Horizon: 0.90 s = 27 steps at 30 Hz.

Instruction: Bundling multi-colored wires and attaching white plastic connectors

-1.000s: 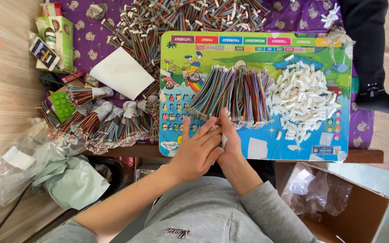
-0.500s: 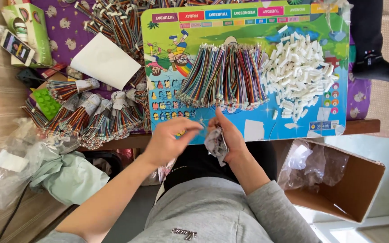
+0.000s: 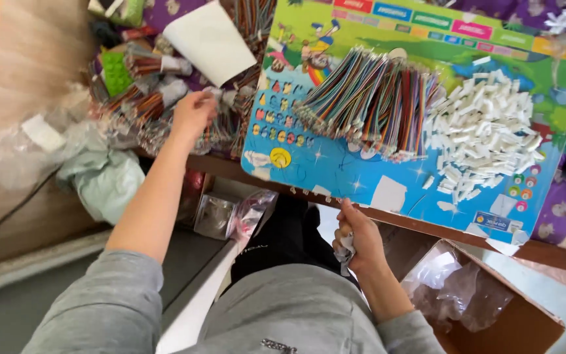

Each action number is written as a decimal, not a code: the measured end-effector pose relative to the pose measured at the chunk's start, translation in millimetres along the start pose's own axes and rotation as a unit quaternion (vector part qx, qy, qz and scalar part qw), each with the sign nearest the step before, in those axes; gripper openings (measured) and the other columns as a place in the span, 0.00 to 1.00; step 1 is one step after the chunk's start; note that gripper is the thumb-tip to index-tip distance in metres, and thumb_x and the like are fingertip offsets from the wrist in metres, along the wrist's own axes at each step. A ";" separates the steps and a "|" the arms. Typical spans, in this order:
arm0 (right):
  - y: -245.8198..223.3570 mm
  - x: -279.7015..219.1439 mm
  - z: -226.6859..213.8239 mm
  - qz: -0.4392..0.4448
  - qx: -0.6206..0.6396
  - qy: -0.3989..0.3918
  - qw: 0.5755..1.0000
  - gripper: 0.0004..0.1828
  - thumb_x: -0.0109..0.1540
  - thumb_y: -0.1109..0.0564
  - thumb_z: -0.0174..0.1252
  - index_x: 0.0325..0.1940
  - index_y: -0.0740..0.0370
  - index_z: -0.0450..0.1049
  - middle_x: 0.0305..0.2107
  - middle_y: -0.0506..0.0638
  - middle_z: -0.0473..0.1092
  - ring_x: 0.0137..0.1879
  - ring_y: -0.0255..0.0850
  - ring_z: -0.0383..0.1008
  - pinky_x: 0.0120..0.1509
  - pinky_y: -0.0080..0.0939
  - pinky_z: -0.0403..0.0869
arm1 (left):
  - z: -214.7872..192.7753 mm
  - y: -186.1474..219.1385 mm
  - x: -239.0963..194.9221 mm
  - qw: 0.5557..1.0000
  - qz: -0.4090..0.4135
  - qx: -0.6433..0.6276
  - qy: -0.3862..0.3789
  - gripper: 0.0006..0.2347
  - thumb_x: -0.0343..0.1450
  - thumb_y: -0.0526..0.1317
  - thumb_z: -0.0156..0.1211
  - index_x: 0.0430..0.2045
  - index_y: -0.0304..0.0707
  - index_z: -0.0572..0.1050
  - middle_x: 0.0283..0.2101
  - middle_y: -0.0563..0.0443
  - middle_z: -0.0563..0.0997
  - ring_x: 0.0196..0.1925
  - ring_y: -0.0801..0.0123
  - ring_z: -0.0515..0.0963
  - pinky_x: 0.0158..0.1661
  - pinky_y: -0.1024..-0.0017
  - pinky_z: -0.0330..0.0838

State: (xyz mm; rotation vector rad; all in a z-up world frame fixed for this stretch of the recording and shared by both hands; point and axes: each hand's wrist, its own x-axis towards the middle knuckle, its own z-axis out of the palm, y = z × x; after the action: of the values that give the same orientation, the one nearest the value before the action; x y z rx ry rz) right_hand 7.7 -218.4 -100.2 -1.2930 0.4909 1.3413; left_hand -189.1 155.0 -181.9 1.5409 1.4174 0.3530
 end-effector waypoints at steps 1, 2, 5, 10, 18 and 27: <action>8.9 -0.9 -8.1 0.007 -0.008 -0.005 1.000 0.22 0.65 0.45 0.57 0.27 0.64 0.66 0.10 0.45 0.48 0.11 0.37 0.51 0.14 0.35 0.55 | -9.2 -20.5 -13.4 1.000 -0.008 -0.001 0.009 0.12 0.69 0.40 0.61 0.45 0.39 0.77 0.37 0.39 0.82 0.36 0.60 0.84 0.33 0.71 0.82; 15.7 1.4 -14.0 0.032 -0.003 -0.014 0.999 0.17 0.64 0.47 0.59 0.33 0.63 0.69 0.11 0.43 0.48 0.12 0.34 0.49 0.16 0.33 0.54 | -17.5 -37.5 -21.0 0.997 -0.041 0.066 -0.004 0.13 0.69 0.44 0.61 0.45 0.41 0.77 0.37 0.41 0.82 0.38 0.59 0.83 0.36 0.66 0.80; 32.8 -1.3 -23.3 0.082 -0.015 -0.038 0.996 0.17 0.61 0.53 0.61 0.50 0.61 0.69 0.16 0.44 0.56 0.13 0.30 0.50 0.18 0.30 0.54 | -28.4 -45.4 -60.3 0.985 -0.133 0.099 -0.045 0.17 0.71 0.46 0.60 0.50 0.36 0.74 0.42 0.38 0.80 0.43 0.53 0.81 0.43 0.58 0.76; 30.0 -17.4 -6.0 0.171 -0.048 0.001 0.984 0.31 0.56 0.66 0.56 0.65 0.55 0.67 0.31 0.51 0.67 0.15 0.30 0.44 0.18 0.33 0.48 | -28.3 -30.5 -54.2 0.963 -0.236 0.076 -0.104 0.18 0.70 0.44 0.56 0.53 0.34 0.72 0.42 0.46 0.80 0.40 0.65 0.78 0.42 0.70 0.73; 41.4 6.7 17.1 0.153 0.000 0.089 0.984 0.30 0.56 0.70 0.56 0.64 0.64 0.68 0.45 0.57 0.74 0.33 0.40 0.68 0.26 0.32 0.64 | -61.6 -47.6 93.2 0.880 -0.052 0.467 -0.074 0.17 0.73 0.47 0.53 0.51 0.36 0.73 0.47 0.35 0.78 0.43 0.40 0.78 0.36 0.48 0.75; 53.0 27.2 98.8 0.189 0.116 0.260 0.940 0.27 0.59 0.77 0.46 0.62 0.71 0.66 0.54 0.64 0.69 0.53 0.55 0.69 0.58 0.49 0.69 | -111.3 -91.3 251.8 0.709 -0.092 0.683 -0.152 0.34 0.71 0.38 0.50 0.70 0.50 0.37 0.74 0.43 0.36 0.75 0.50 0.29 0.67 0.41 0.33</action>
State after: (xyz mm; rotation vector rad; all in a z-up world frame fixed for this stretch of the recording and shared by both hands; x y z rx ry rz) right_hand -70.7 -135.0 -114.3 -1.3938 1.2830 1.1867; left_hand -257.3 412.4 -296.8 2.3361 1.5452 -1.3566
